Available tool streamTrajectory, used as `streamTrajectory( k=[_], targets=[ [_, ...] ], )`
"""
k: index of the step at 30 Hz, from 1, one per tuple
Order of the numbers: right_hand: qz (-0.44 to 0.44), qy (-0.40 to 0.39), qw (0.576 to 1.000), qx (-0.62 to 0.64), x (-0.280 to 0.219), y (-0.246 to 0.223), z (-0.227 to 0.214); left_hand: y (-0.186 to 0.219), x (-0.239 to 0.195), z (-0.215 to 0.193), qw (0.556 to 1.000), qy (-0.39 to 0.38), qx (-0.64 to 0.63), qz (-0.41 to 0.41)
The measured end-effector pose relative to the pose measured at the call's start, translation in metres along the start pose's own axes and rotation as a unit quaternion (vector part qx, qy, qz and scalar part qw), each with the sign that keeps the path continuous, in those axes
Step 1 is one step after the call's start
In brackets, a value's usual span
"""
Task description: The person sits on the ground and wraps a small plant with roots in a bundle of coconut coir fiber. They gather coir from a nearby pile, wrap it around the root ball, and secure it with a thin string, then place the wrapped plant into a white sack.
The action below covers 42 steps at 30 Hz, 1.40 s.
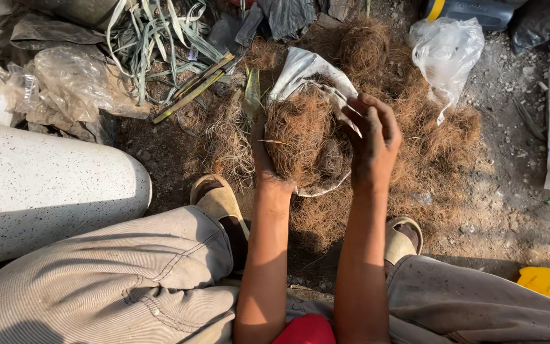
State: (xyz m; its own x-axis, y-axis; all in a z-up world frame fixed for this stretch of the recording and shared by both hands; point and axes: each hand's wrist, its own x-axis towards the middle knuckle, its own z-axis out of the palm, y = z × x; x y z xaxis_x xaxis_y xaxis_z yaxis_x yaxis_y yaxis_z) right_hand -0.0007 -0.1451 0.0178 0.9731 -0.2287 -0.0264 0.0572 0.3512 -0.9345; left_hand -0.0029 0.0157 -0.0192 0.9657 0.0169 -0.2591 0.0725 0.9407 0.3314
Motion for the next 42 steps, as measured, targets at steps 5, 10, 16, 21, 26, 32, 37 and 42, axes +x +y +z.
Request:
streamTrajectory(
  k=[5, 10, 16, 21, 26, 32, 37, 42],
  targets=[
    [0.019, -0.002, 0.986, -0.168, -0.002, 0.063, -0.001, -0.010, 0.003, 0.001, 0.993, -0.022, 0.112, -0.030],
    [-0.044, 0.084, 0.991, -0.094, 0.008, 0.109, -0.025, -0.019, 0.005, -0.001, 0.877, 0.103, 0.469, 0.009],
    [-0.121, 0.060, 0.977, -0.167, -0.003, 0.105, -0.020, -0.027, 0.001, -0.005, 0.878, 0.058, 0.476, 0.015],
    [-0.205, -0.006, 0.954, -0.218, -0.014, 0.065, 0.009, -0.028, 0.010, -0.016, 0.894, 0.139, 0.424, -0.036],
    [-0.203, -0.026, 0.977, -0.050, -0.008, 0.044, 0.006, -0.031, -0.014, -0.019, 0.957, 0.058, 0.280, -0.052],
    [-0.069, 0.196, 0.938, -0.278, 0.001, 0.055, -0.069, -0.055, -0.008, -0.017, 0.979, 0.012, 0.162, -0.119],
    [-0.092, 0.161, 0.814, -0.551, -0.018, 0.069, -0.133, -0.087, 0.000, -0.022, 0.980, 0.007, 0.121, -0.157],
    [0.167, 0.231, 0.747, -0.601, -0.028, 0.098, -0.160, -0.098, -0.002, -0.011, 0.979, -0.002, 0.138, -0.151]
  ],
)
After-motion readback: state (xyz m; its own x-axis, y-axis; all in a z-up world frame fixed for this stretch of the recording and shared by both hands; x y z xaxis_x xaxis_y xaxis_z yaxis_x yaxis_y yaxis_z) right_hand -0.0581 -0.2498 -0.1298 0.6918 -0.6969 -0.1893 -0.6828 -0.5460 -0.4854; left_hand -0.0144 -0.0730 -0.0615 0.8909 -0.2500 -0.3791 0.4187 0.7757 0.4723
